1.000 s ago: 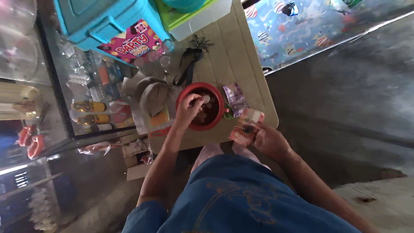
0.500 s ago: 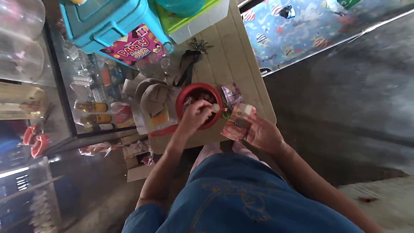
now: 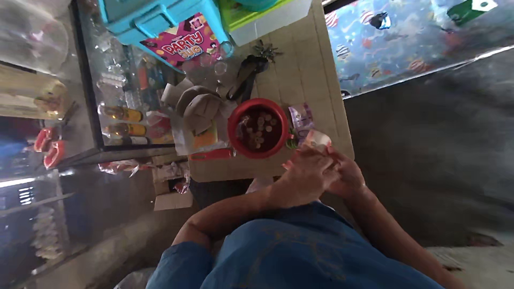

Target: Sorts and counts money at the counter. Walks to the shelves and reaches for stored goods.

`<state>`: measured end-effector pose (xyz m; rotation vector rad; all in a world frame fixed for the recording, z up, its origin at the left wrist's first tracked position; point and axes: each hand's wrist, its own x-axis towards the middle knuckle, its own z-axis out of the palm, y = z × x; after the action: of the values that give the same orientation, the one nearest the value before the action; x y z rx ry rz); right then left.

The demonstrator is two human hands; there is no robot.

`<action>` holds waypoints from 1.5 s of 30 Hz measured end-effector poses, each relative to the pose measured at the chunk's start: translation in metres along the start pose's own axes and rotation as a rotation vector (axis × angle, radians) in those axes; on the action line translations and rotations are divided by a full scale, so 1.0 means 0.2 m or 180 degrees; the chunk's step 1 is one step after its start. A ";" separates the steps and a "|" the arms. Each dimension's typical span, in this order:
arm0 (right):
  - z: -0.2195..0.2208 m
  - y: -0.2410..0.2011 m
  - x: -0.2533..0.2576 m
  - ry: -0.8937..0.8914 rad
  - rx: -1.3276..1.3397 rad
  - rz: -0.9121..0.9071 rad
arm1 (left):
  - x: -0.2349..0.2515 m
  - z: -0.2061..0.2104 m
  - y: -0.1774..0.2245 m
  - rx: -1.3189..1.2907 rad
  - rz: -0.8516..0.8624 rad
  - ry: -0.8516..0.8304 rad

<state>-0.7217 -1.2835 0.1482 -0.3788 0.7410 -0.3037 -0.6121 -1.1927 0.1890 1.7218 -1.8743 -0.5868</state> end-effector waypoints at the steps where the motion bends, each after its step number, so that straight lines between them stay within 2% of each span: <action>1: -0.02 0.01 0.00 0.0014 -0.0105 -0.0016 | -0.01 -0.02 0.01 -0.0179 -0.0014 -0.0076; 5: -0.01 -0.02 -0.05 0.0791 -0.0294 0.0470 | -0.08 -0.30 -0.05 -0.0726 -0.0716 -0.0377; 8: -0.05 -0.02 -0.07 0.0843 -0.0219 0.0586 | -0.17 -0.57 -0.31 -0.0664 -0.1688 -0.0637; 10: -0.06 -0.02 -0.08 0.0818 -0.0204 0.0563 | -0.14 -0.64 -0.54 -0.0466 -0.2240 -0.0764; 12: -0.07 -0.01 -0.08 0.0591 -0.0201 0.0569 | -0.11 -0.64 -0.69 -0.0236 -0.2496 -0.1109; 16: -0.10 0.00 -0.08 0.0277 -0.0128 0.0546 | -0.04 -0.46 -0.73 0.0584 -0.2539 -0.2085; 18: -0.11 0.00 -0.08 0.0215 -0.0188 0.0481 | -0.03 -0.38 -0.72 0.0896 -0.2640 -0.2361; 22: -0.15 0.00 -0.09 0.0104 -0.0192 0.0342 | -0.06 -0.29 -0.75 0.1090 -0.2770 -0.2227; 31: -0.17 0.01 -0.11 0.0306 -0.0055 0.0452 | -0.02 -0.28 -0.77 0.1124 -0.2989 -0.2235; 41: -0.16 0.01 -0.13 0.0369 0.0070 0.0444 | -0.02 -0.31 -0.83 0.1112 -0.2787 -0.2513; 43: -0.17 0.02 -0.14 0.0344 0.0087 0.0435 | -0.01 -0.32 -0.87 0.0823 -0.2663 -0.2493; 45: -0.17 0.01 -0.15 0.0317 0.0003 0.0398 | -0.02 -0.38 -0.92 0.0066 -0.2404 -0.1985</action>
<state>-0.7658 -1.2779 0.1413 -0.3167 0.8585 -0.2062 -0.4226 -1.2032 0.1310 2.4539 -1.5077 -1.5370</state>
